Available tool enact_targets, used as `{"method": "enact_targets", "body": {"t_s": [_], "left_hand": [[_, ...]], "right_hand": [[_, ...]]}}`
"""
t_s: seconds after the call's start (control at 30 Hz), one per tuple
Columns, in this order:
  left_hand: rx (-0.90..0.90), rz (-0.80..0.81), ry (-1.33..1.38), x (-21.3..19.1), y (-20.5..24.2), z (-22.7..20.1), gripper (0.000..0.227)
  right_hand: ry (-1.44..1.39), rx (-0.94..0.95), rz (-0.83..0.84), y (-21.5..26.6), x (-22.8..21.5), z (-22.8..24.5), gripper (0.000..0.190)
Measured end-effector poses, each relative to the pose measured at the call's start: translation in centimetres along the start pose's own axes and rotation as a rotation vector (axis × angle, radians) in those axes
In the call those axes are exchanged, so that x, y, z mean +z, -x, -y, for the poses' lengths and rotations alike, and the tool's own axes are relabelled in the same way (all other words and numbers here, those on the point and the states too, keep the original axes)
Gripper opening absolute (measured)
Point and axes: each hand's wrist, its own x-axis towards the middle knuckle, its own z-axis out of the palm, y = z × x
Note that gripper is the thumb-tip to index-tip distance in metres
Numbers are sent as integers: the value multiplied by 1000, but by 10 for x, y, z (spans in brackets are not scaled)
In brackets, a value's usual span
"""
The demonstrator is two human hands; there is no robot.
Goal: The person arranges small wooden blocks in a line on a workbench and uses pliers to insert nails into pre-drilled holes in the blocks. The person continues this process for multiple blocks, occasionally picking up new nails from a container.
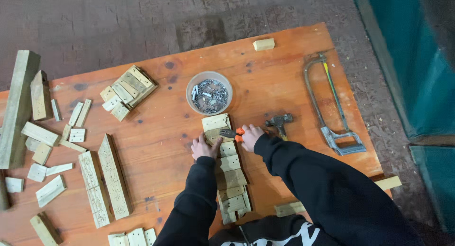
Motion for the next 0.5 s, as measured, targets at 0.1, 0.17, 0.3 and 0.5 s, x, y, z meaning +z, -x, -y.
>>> {"method": "enact_targets", "body": {"t_s": [0.1, 0.17, 0.3, 0.5], "left_hand": [[7, -9, 10, -3, 3, -3, 102], [10, -12, 14, -3, 3, -3, 101], [20, -25, 24, -3, 4, -2, 100], [25, -32, 12, -7, 7, -5, 98]], "right_hand": [[-11, 23, -4, 8, -7, 8, 43], [-14, 50, -29, 11, -2, 12, 41], [63, 58, -154, 6, 58, 9, 30], [135, -54, -289, 5, 30, 4, 18]]}}
